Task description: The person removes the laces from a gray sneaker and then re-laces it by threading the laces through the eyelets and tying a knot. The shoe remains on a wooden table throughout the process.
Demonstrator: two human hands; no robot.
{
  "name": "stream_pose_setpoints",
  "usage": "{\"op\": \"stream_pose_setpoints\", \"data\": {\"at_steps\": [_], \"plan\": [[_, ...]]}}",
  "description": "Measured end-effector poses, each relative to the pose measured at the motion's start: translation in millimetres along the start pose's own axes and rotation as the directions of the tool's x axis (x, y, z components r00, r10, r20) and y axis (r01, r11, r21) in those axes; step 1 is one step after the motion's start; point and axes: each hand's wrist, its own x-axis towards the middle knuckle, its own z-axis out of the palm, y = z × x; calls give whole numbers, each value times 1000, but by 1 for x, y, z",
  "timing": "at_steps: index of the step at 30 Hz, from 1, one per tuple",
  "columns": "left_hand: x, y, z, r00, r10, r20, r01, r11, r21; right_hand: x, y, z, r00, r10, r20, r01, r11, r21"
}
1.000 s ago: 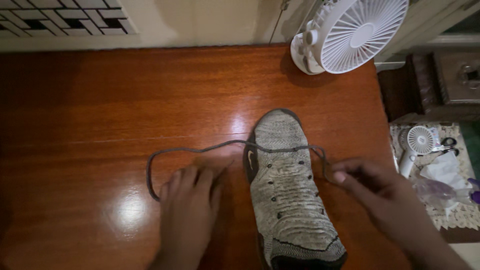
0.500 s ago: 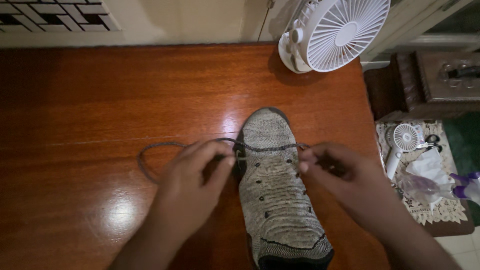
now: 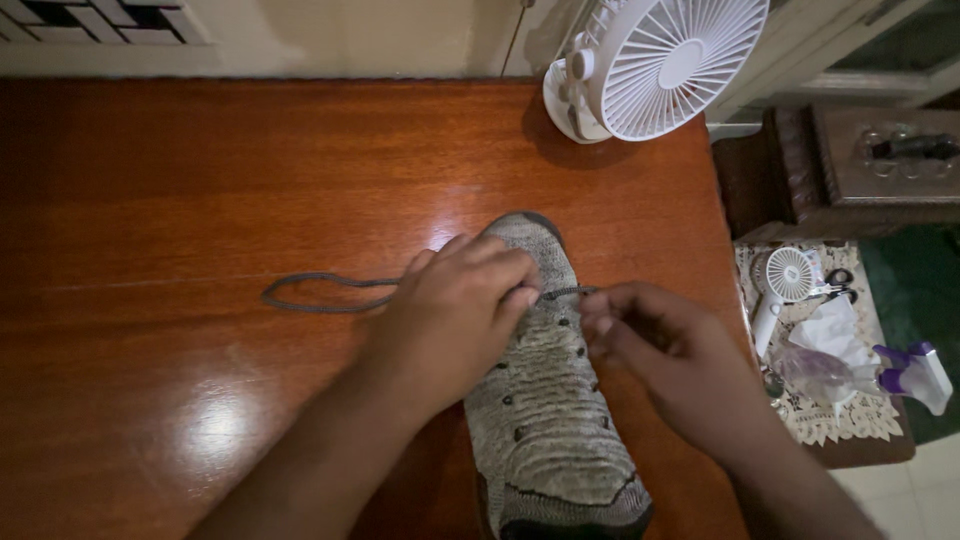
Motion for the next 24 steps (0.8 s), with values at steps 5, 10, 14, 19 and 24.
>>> {"op": "stream_pose_setpoints", "data": {"at_steps": [5, 10, 14, 19, 24], "plan": [[0, -7, 3, 999, 45, 17, -44, 996, -77, -8, 16, -2, 987, 132, -97, -131, 991, 13], [2, -11, 5, 992, 124, 16, -121, 986, -114, -15, 28, 1, 988, 141, -64, -129, 977, 167], [7, -12, 2, 990, 88, 112, -75, 990, -119, -16, 30, 1, 980, 188, -60, -169, 958, 232], [14, -10, 0, 983, 94, 160, -84, 994, -67, -16, 25, 2, 978, 196, -66, -180, 964, 194], [17, -9, 1, 976, 68, 206, -68, 998, -8, -16, 22, 2, 961, 265, -82, -246, 951, 190]]}}
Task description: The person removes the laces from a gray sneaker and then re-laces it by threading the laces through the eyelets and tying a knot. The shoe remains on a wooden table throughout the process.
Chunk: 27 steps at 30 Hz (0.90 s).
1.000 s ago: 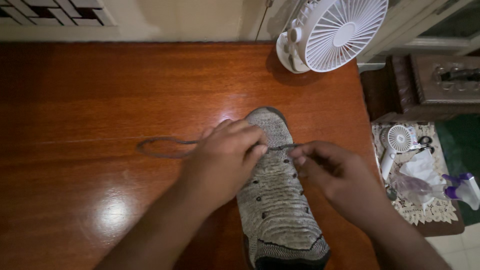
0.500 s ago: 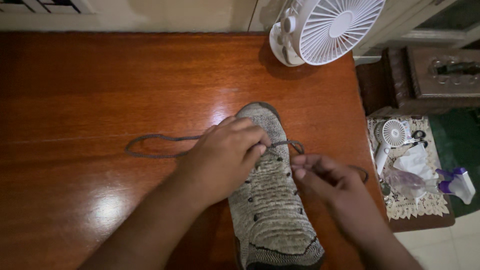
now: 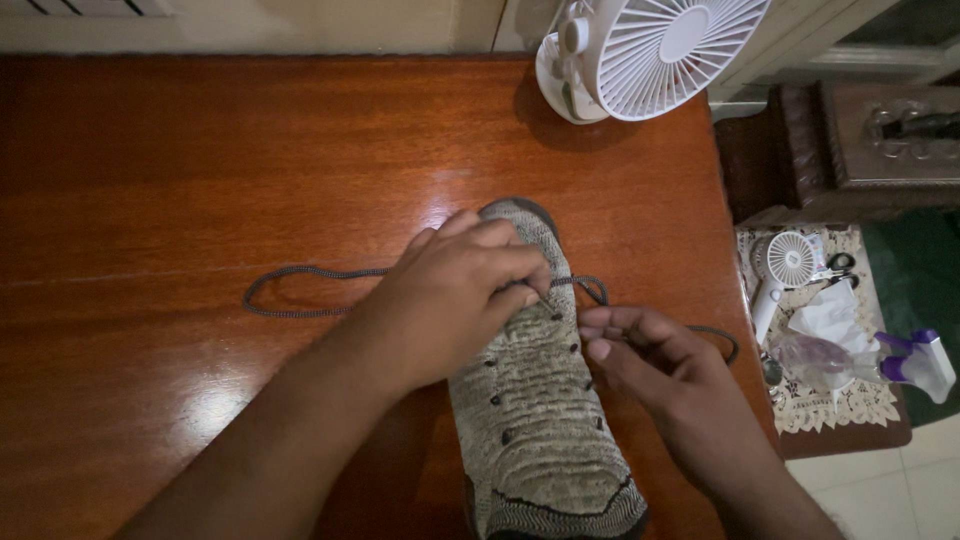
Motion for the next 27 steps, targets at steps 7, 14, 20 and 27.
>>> {"op": "stream_pose_setpoints", "data": {"at_steps": [7, 14, 20, 27], "plan": [[1, 1, -2, 1000, 15, 12, -15, 1000, -1, 2, 5, -1, 994, -101, 39, 100, 995, 29], [3, 3, -1, 998, -30, 60, 30, 1000, -4, 1, 7, 0, 993, -113, 17, 113, 994, -2], [1, 4, 3, 998, -38, 52, 39, 999, -10, 2, 10, 2, 974, -224, 18, 225, 974, -36], [1, 7, 6, 996, -73, 49, 75, 997, -34, 3, 5, 9, 962, -274, 0, 273, 960, -55]]}}
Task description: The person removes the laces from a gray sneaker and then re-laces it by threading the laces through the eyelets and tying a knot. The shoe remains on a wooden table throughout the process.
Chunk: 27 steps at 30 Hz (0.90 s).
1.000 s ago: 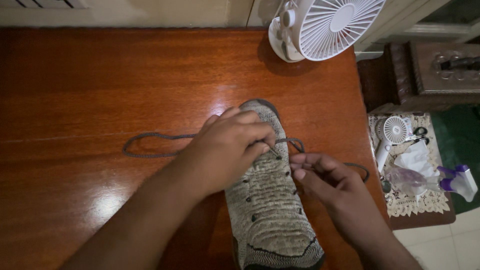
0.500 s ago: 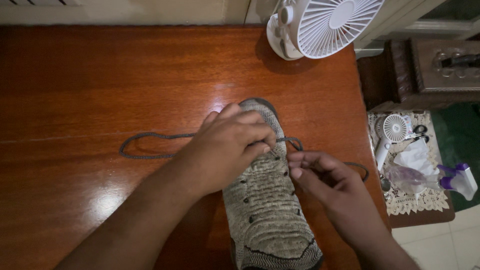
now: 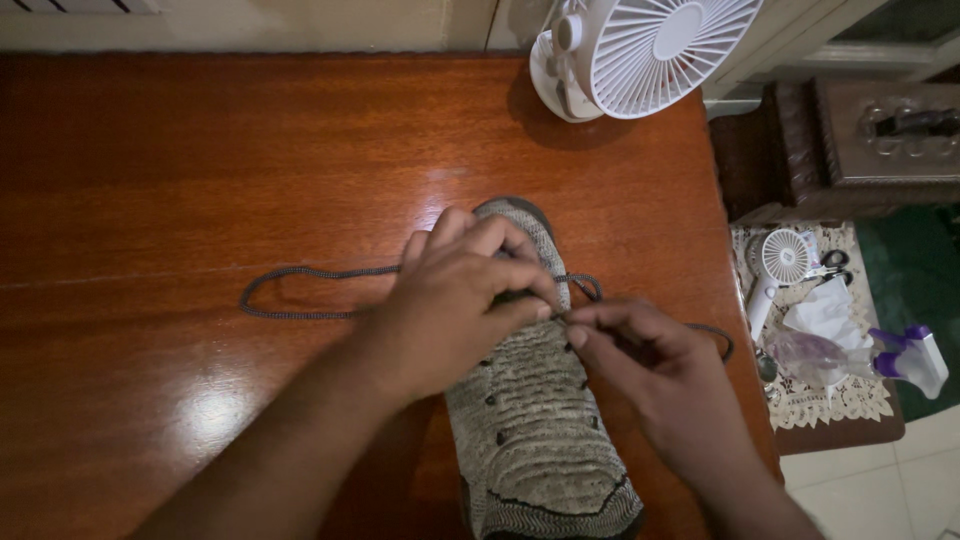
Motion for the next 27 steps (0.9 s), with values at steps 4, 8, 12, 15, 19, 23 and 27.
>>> {"op": "stream_pose_setpoints", "data": {"at_steps": [4, 8, 12, 15, 19, 23, 27], "plan": [[-2, 1, 2, 999, -33, -22, 34, 999, 3, -1, -8, 3, 999, 15, -44, -19, 996, -87], [-1, 3, 3, 998, -26, -49, 27, 999, 19, 1, -12, 7, 999, 3, -54, -10, 993, -121], [-3, 7, 4, 996, -34, -82, 36, 999, 14, 1, -13, 8, 999, -5, -42, 2, 996, -90], [-3, 10, 3, 993, -4, -117, 7, 1000, 27, 1, -12, 7, 1000, -4, -29, 2, 998, -68], [-1, 11, 2, 996, 17, -92, -13, 999, 37, 0, -10, 5, 999, 2, -39, -5, 997, -81], [-1, 12, 4, 996, 19, -83, -15, 999, 52, 0, -7, 3, 999, -30, -16, 30, 999, -26], [-1, 12, 8, 990, 81, -119, -72, 995, 72, -1, -7, 2, 999, -38, -9, 38, 999, -25]]}}
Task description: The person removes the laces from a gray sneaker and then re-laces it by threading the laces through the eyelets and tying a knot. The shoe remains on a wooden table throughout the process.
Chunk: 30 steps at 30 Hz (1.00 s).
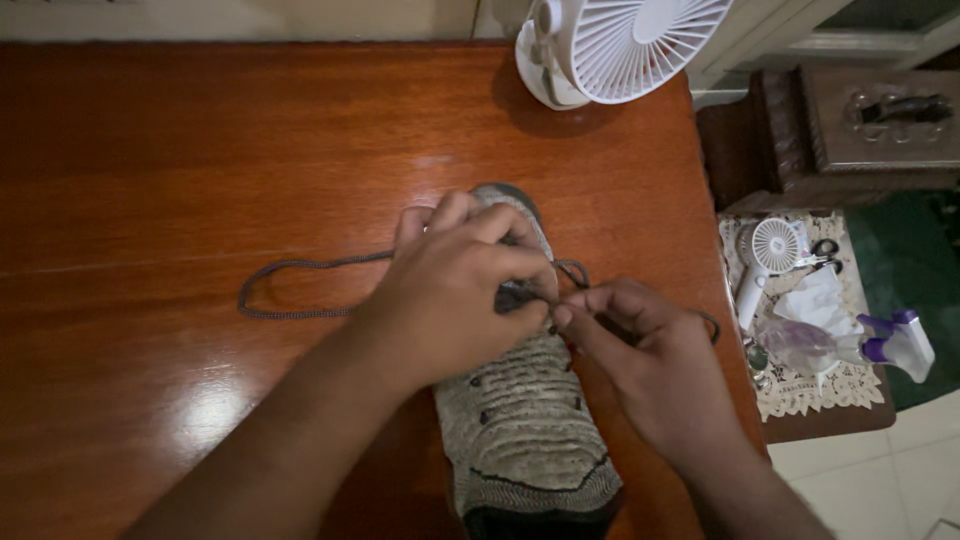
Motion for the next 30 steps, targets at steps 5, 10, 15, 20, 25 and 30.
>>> {"op": "stream_pose_setpoints", "data": {"at_steps": [5, 10, 15, 20, 25, 30], "plan": [[3, 0, 5, 1000, 27, 9, -27, 999, 20, -3, -4, -4, 995, 98, -3, -98, 995, -1], [4, 4, 11, 999, 21, -46, -19, 999, 30, -1, -6, -6, 996, 84, 28, -85, 995, 55], [1, 8, 16, 995, 18, -100, -13, 999, 49, -2, -3, -8, 998, -10, 55, 6, 998, 60], [0, 7, 14, 997, 17, -76, -14, 999, 38, -9, -5, -15, 992, 122, 28, -122, 992, -11], [1, 6, 12, 999, 12, -48, -11, 1000, 25, -14, -1, -26, 993, 115, 31, -112, 991, -67], [2, 6, 9, 1000, -30, -3, 30, 999, 37, -23, 8, -47, 988, 157, -5, -154, 957, -246]]}}
